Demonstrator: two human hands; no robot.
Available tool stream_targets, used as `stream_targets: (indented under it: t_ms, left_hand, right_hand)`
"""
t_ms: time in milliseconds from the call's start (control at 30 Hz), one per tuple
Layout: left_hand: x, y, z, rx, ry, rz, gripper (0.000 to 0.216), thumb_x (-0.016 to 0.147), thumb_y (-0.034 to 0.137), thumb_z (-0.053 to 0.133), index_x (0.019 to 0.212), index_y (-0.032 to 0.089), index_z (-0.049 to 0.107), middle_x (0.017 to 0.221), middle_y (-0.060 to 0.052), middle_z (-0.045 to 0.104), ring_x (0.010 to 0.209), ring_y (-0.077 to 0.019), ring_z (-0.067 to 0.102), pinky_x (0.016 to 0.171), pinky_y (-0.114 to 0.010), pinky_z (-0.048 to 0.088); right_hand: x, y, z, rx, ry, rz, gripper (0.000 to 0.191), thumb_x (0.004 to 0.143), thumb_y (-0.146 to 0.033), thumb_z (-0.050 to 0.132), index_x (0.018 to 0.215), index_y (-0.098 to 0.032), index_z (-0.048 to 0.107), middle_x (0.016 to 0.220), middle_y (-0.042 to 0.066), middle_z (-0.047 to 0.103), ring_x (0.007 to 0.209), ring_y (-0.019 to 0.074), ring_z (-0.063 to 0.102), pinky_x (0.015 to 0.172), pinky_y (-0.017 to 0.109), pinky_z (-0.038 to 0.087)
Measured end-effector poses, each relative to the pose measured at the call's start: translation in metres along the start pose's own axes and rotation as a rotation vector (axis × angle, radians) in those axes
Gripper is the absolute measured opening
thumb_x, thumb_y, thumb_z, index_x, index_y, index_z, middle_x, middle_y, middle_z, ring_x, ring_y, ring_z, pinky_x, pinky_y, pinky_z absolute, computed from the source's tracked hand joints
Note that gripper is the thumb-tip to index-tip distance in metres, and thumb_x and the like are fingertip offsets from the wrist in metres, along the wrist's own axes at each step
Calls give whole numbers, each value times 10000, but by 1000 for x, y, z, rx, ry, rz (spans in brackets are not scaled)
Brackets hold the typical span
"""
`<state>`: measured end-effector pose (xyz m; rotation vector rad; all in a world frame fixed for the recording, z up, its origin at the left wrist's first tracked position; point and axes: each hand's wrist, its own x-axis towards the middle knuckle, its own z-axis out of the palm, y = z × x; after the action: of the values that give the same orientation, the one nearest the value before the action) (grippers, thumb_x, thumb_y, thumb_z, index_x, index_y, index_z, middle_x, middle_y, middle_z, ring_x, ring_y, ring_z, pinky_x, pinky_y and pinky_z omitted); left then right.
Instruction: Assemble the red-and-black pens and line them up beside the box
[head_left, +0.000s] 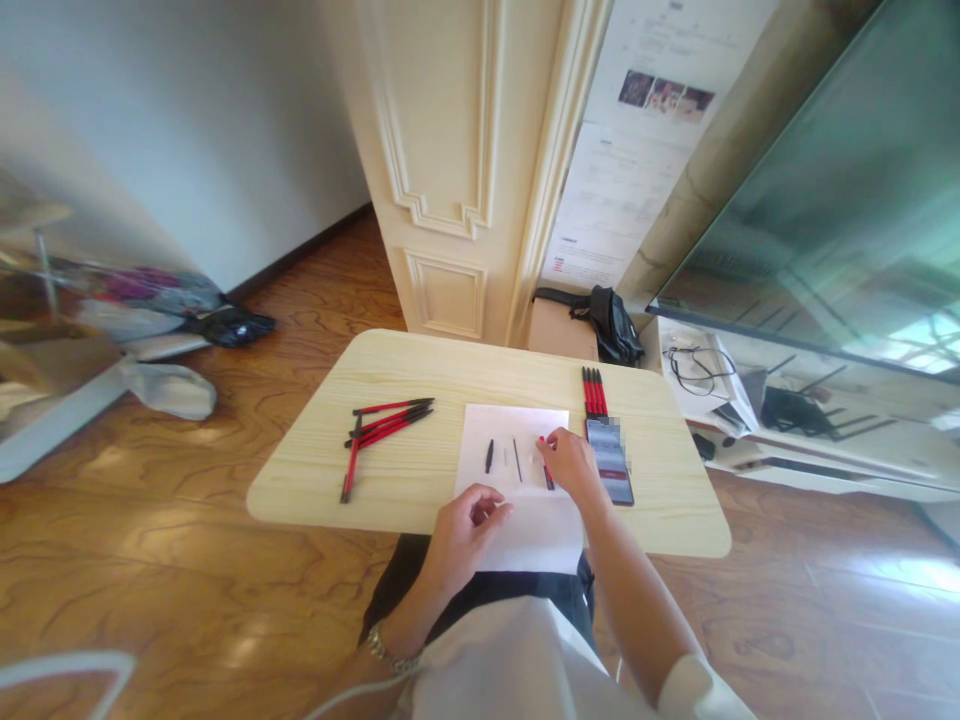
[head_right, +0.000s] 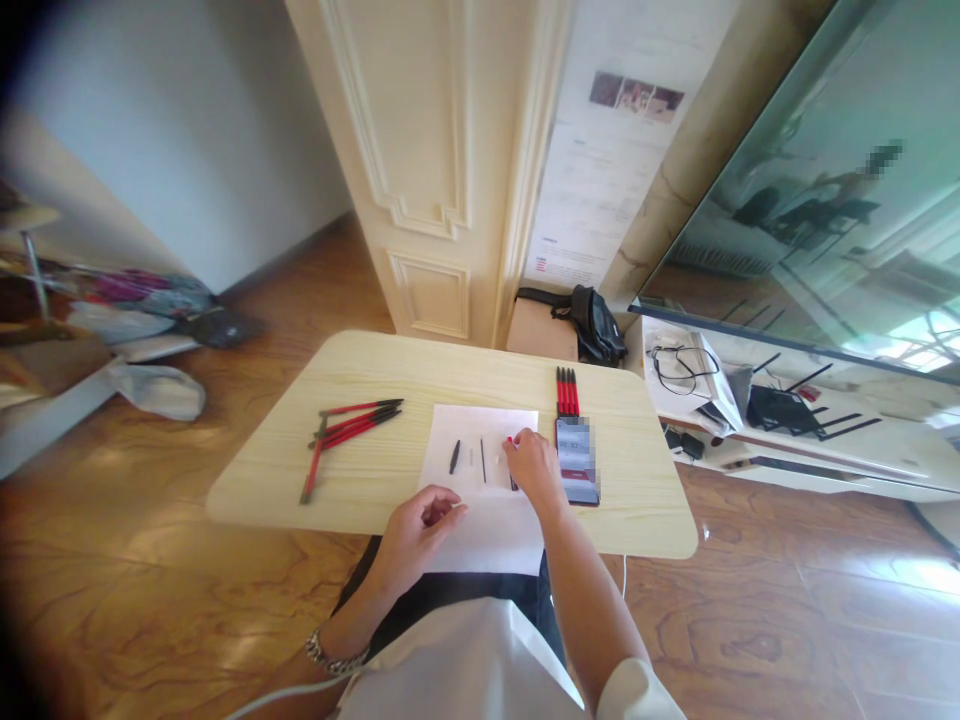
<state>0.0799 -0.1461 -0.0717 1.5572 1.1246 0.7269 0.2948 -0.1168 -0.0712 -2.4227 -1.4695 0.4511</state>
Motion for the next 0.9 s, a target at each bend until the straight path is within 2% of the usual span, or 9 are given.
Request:
stream_targets:
  t_ms: [467,600,700,800,900]
  left_hand:
    - [3,5,3,6,-5,-3,241,769,418,608,815,185,647,655,0,637,574,-135,558,545,-228,407]
    - [5,5,4,10,-4,11,229,761,408,625,814,186,645,655,3,640,586,-137,572,565,-234,429]
    - [6,8,4,5,17,15,249,777,418,608,844,182,648,675,-8,652,597,-143,590,573,-241,451]
    - [9,16,4,-16,37,52,278,802,409,584,949,182,648,804,-40,684,665,-155,622,618,-256,490]
    - [12,27,6,-35,41,122,335,829,384,559,1096,191,622,1022,-80,679,873,-192,645,773,-303,517]
  right_hand:
    - [6,0,6,-57,-16,-3,299,829,-411,522,889,-154,663,873,135,691,858,236,624,690,292,388]
    - [6,-2,1,-24,-3,11,284,832,-399,516,838,-161,671,856,132,693,849,238,624,685,296,390]
    - [-1,-4,-13,126,42,-9,256,835,-396,509,849,-190,660,813,83,692,792,209,621,663,280,393]
    - [-17,-8,-30,398,76,-119,246,854,-384,479,901,-197,632,765,34,674,709,163,603,636,251,404]
    - [-40,-18,-39,619,-14,-226,257,857,-383,474,907,-178,621,730,24,653,666,146,585,613,238,420]
